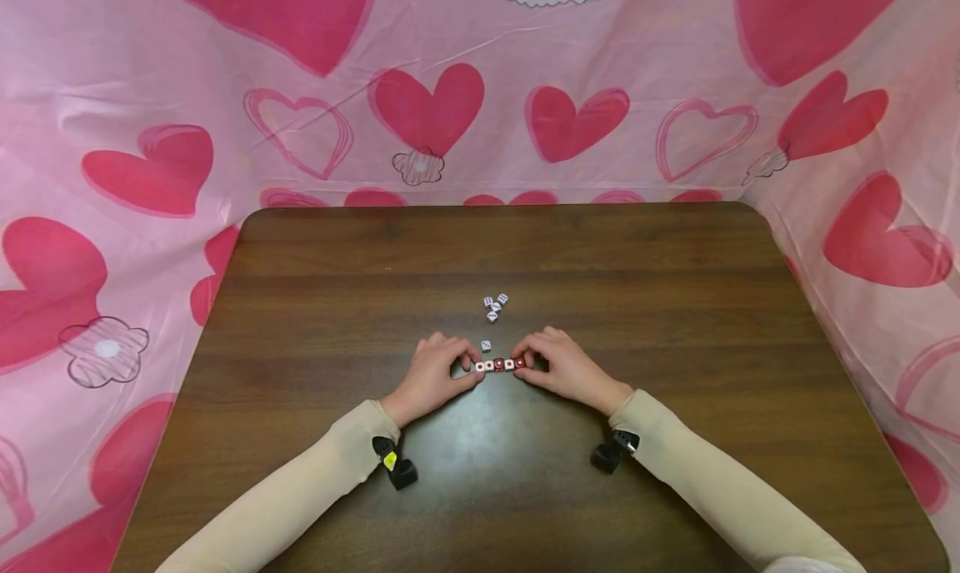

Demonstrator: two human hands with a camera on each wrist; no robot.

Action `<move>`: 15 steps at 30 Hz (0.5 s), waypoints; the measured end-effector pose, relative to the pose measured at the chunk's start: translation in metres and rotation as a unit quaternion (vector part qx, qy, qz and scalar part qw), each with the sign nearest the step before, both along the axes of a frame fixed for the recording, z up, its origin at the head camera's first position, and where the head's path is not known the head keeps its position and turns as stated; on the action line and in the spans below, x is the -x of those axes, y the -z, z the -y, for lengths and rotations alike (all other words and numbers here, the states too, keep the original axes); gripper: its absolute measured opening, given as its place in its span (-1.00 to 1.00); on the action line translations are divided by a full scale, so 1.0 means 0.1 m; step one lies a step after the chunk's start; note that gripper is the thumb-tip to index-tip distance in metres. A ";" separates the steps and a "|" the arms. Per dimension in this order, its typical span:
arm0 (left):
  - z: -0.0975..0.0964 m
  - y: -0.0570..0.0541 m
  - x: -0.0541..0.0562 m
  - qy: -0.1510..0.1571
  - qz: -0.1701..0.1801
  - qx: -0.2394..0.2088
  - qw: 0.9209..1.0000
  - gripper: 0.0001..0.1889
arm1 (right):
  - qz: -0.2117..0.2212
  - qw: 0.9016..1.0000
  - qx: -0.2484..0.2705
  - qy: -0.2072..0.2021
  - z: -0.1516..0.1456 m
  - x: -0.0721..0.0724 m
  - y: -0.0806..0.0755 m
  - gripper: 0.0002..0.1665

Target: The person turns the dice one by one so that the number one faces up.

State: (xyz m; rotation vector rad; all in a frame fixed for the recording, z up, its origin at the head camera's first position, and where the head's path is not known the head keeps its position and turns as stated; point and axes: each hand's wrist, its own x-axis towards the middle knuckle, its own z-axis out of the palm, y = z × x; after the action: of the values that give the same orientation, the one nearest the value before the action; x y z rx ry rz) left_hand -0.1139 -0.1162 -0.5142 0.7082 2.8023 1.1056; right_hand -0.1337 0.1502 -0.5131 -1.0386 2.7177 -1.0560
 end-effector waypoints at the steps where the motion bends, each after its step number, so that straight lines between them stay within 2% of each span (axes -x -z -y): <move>1: 0.00 0.00 0.00 0.000 -0.002 -0.001 1.000 -0.82 | -0.002 1.000 0.003 -0.002 0.00 0.00 0.00 -0.73; 9: 0.01 0.01 -0.01 0.006 -0.009 -0.001 1.000 -0.80 | -0.010 1.000 0.010 -0.009 0.01 0.00 0.03 -0.75; 15: 0.07 -0.05 0.04 0.038 0.013 -0.010 0.999 -0.69 | -0.001 1.000 0.004 -0.015 -0.01 0.04 0.02 -0.71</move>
State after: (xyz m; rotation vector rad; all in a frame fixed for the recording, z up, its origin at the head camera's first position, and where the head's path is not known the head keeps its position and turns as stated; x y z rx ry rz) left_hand -0.1180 -0.1227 -0.5093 0.7882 2.7214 1.1242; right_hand -0.1374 0.1510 -0.5153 -1.0783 2.6936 -1.0617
